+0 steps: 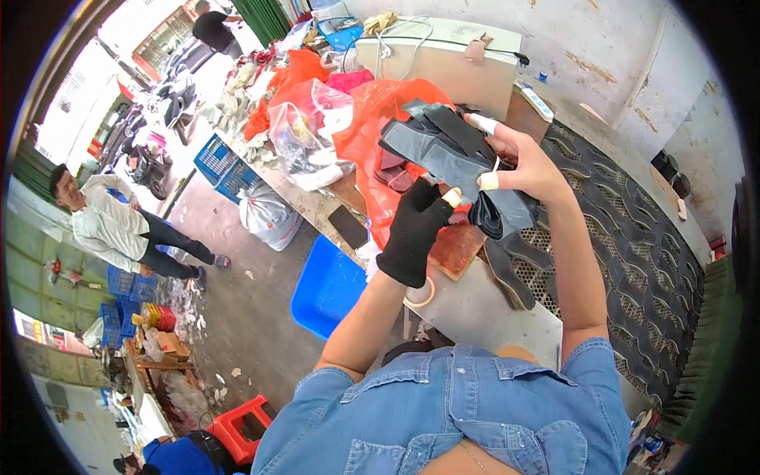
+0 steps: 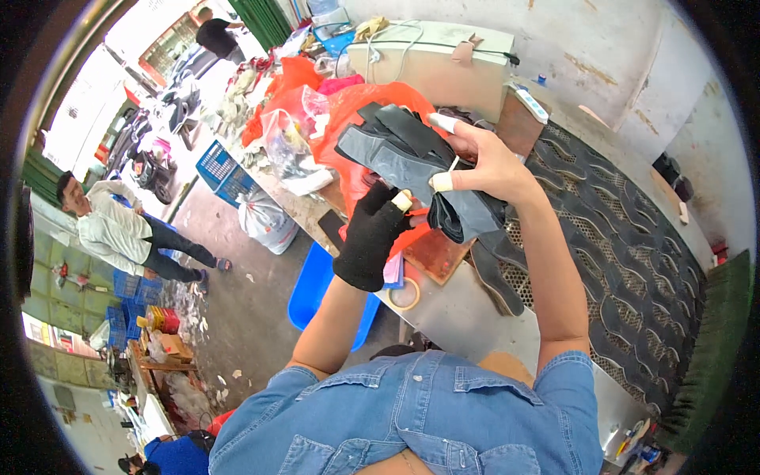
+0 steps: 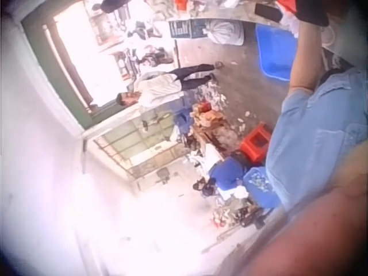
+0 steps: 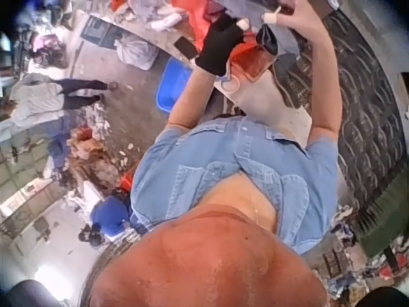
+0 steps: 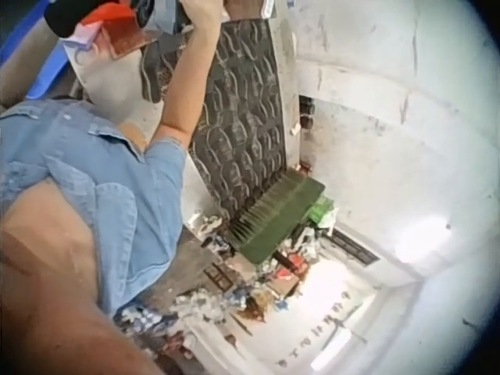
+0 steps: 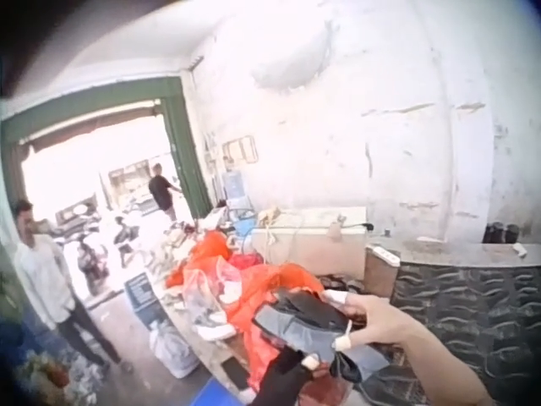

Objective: Applying adhesive tape and assembling shoe components at a workshop workbench.

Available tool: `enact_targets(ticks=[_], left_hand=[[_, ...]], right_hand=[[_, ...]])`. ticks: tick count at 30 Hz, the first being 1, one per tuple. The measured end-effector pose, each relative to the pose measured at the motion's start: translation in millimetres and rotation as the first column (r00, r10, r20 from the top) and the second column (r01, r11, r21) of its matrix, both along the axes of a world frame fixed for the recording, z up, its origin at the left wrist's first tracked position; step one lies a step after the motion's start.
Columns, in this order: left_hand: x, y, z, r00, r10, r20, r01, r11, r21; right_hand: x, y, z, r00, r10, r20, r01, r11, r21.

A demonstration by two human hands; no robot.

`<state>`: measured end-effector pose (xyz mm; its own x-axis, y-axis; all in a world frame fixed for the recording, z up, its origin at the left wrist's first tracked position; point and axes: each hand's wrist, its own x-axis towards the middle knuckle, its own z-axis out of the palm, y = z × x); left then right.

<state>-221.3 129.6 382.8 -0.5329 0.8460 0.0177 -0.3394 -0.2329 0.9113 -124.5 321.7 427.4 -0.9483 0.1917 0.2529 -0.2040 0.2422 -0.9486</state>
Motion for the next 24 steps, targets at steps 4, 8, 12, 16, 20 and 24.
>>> enact_targets(ticks=[4, 8, 12, 16, 20, 24], left_hand=[[-6.5, 4.5, -0.7, 1.000, -0.001, 0.000, 0.001, 0.998, -0.061], [-12.6, 11.7, -6.4, 1.000, 0.011, 0.002, -0.011, 0.999, -0.049], [-15.2, 18.1, -5.6, 0.999, 0.045, -0.018, -0.047, 0.995, -0.083], [-28.4, 14.6, -32.3, 0.988, 0.126, -0.088, -0.122, 0.992, 0.044], [-27.9, 16.5, -67.9, 0.865, 0.182, -0.468, -0.289, 0.943, -0.167], [-26.4, -9.4, -91.9, 0.784, 0.063, -0.617, -0.314, 0.899, -0.306]], right_hand=[[-8.1, 6.3, -8.7, 1.000, -0.006, -0.015, 0.007, 1.000, 0.023], [-16.9, 15.9, -15.9, 1.000, 0.009, 0.030, -0.010, 1.000, 0.026], [-25.7, 24.3, -22.8, 0.999, 0.035, 0.012, -0.035, 0.999, 0.019], [-41.8, 15.5, -30.8, 0.993, 0.118, -0.001, -0.118, 0.990, -0.082], [-32.1, 23.0, -73.4, 0.995, 0.096, 0.037, -0.089, 0.985, -0.149], [-11.0, 26.1, -128.8, 0.987, 0.111, 0.115, -0.083, 0.971, -0.224]])
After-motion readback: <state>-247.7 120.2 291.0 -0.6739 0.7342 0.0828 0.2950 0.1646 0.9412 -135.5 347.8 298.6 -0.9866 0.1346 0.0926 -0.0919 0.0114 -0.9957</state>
